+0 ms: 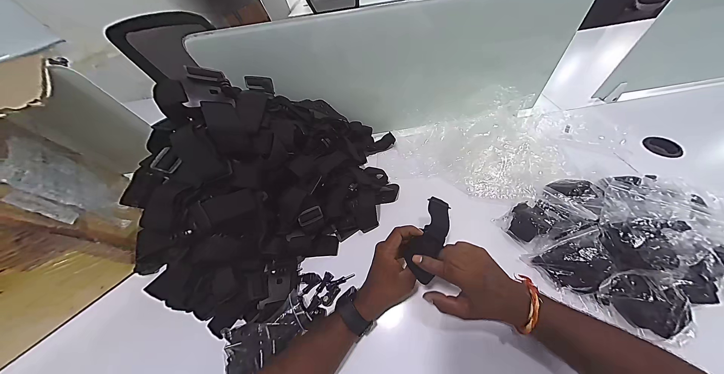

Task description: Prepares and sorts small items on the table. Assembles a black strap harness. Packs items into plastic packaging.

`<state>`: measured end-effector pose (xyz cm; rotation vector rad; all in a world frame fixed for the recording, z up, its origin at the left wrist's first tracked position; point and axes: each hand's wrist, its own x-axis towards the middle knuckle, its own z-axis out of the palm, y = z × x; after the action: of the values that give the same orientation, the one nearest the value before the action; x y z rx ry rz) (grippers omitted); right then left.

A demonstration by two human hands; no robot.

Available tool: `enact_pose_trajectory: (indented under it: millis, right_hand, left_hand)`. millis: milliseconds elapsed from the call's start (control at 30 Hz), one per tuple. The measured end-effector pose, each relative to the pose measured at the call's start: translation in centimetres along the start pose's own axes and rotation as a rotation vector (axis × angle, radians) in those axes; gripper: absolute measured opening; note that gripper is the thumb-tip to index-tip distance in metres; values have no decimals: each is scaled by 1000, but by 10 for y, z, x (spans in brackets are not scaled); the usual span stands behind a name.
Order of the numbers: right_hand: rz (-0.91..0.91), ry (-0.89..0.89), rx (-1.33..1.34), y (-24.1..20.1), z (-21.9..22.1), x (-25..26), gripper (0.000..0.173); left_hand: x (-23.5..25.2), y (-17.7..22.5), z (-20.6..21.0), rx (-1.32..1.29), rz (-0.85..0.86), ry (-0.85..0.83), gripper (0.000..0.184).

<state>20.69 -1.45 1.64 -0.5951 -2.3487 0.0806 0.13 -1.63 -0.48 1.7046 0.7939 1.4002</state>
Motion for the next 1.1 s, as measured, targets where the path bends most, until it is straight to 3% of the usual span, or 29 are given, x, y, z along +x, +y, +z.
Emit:
enact_pose_trajectory:
  millis: [100, 267, 367, 500, 633, 767, 1000, 1100]
  right_hand:
    - [63, -6, 174, -8, 3, -3, 39]
    - [129, 178, 446, -3, 4, -2, 19]
    - [172, 225, 556, -7, 2, -1, 17]
    - [425, 164, 753, -11, 0, 4, 23]
    - [658, 100, 826, -5, 0, 8, 19]
    - [826, 65, 862, 1, 4, 10, 27]
    - [801, 42, 736, 11, 12, 4, 53]
    - [718, 25, 843, 12, 13, 3, 38]
  left_hand:
    - [-5, -2, 2, 153, 80, 12, 38]
    - [-3, -2, 3, 259, 144, 0, 36]
    - [-1, -1, 3, 284, 149, 3, 36]
    - [2, -5, 0, 238, 128, 70, 37]
    - [3, -7, 2, 174, 118, 98, 34]
    - [1, -7, 4, 201, 138, 105, 30]
    - [0, -7, 5, 156, 134, 122, 29]
    - [-1, -8, 4, 147, 137, 95, 27]
